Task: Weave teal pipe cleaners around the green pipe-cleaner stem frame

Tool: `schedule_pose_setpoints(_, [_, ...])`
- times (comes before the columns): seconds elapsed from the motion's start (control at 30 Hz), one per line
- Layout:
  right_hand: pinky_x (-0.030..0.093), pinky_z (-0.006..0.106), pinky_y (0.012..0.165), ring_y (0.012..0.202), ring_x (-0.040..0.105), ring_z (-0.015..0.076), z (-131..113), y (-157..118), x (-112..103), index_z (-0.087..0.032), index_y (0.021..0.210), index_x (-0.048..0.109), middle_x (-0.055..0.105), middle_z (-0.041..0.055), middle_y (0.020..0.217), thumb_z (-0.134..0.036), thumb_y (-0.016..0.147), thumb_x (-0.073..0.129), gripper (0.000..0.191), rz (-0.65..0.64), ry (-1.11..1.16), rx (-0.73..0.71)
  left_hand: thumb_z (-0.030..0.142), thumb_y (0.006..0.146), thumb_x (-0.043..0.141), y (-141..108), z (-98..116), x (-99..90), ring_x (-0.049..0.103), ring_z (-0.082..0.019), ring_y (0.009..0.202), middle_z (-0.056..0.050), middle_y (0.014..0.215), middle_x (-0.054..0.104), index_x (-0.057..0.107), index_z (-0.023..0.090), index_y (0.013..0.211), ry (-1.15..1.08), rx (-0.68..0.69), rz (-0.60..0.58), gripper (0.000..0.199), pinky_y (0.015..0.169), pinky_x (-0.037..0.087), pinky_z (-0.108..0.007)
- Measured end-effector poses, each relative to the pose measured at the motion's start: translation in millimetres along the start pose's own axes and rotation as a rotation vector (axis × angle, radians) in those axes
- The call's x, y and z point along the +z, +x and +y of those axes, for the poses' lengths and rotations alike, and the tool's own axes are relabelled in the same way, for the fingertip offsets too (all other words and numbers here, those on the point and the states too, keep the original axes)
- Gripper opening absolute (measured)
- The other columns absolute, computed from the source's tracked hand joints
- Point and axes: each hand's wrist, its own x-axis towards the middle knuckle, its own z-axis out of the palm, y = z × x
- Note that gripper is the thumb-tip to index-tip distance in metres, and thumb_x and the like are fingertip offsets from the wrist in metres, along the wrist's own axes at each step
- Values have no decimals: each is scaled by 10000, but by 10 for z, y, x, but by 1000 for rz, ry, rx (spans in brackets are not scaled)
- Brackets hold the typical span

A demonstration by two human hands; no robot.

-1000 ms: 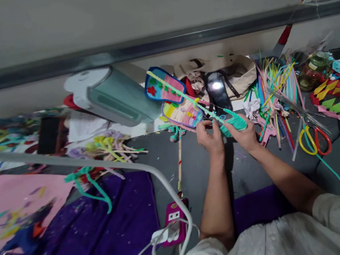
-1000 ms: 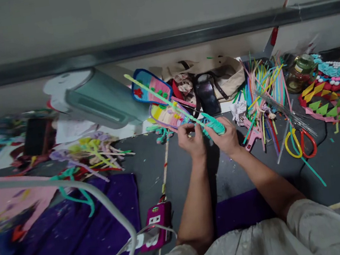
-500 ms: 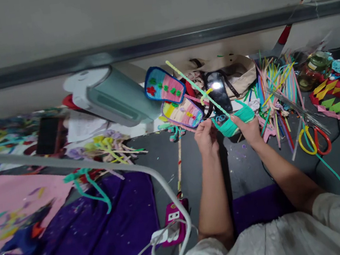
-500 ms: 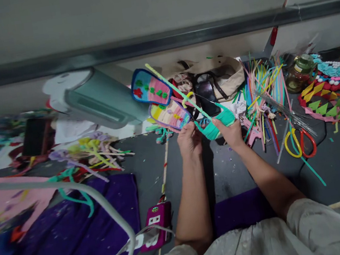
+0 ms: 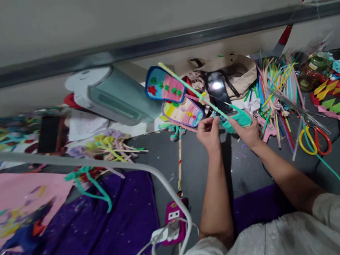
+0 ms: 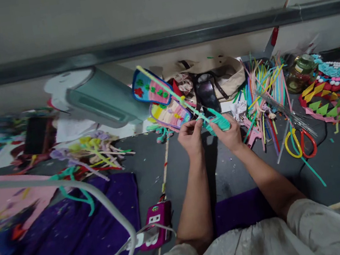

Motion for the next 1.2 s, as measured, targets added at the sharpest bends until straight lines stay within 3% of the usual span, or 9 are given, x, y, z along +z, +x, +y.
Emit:
schedule_pose_setpoints(0.1, [556,336,872,837,669,193,-69,-36,1,-257,751,721,704,29,792,-392,830,696,158,-105,-106,-171,413,720,806,14,-16,-21,576,-111,636,6,690,640,689,159,748,-17,-2,19,281,656,470,-245])
schedule_pose_setpoints(0.17, [554,337,867,822,664,189,-81,-44,1,-255,752,725,694,26,780,-381,834,692,153,-122,-111,-193,421,710,810,37,-38,-37,584,-111,633,5,679,644,698,157,739,-83,-44,21,289,676,485,-254])
schedule_pose_setpoints(0.43, [612,382,878,791,728,205,21,30,34,-205,849,747,791,34,858,-451,721,793,281,21,235,144,478,530,942,116,-86,-96,610,-118,624,-13,700,664,679,159,729,-425,-445,-191,459,637,516,-268])
schedule_pose_setpoints(0.6, [634,373,805,733,723,185,99,100,78,-197,832,726,791,28,857,-418,646,848,313,70,432,221,415,661,901,121,-1,-113,614,-137,701,3,713,604,596,186,719,-575,-610,-412,385,707,538,-299])
schedule_pose_setpoints(0.77, [631,372,820,772,730,184,151,92,104,-186,877,725,792,34,881,-414,636,859,358,84,443,232,358,727,860,95,14,-43,555,-105,594,20,656,560,562,182,705,-612,-718,-383,347,623,495,-258])
schedule_pose_setpoints(0.87, [626,383,848,802,737,193,114,76,99,-176,939,745,801,52,932,-423,664,840,382,93,374,181,365,658,898,67,-16,13,555,-97,553,25,651,602,587,172,726,-529,-576,-215,372,579,466,-240])
schedule_pose_setpoints(1.0, [619,369,837,753,734,194,8,36,90,-161,850,758,804,63,881,-419,697,812,305,111,240,136,368,671,862,18,-19,59,562,-99,556,39,640,599,624,172,745,-265,-156,40,317,560,431,-219])
schedule_pose_setpoints(1.07, [619,358,798,735,732,199,-27,10,90,-153,821,759,801,69,847,-422,711,798,292,107,177,123,355,735,798,-1,-15,59,560,-103,578,31,653,605,648,171,743,-101,-6,76,237,566,421,-217])
schedule_pose_setpoints(1.2, [612,355,765,719,733,212,-8,-31,102,-140,824,762,795,82,815,-465,712,795,345,135,60,131,339,821,709,-12,-47,27,626,-146,710,-12,777,678,695,185,834,162,172,17,155,690,483,-258])
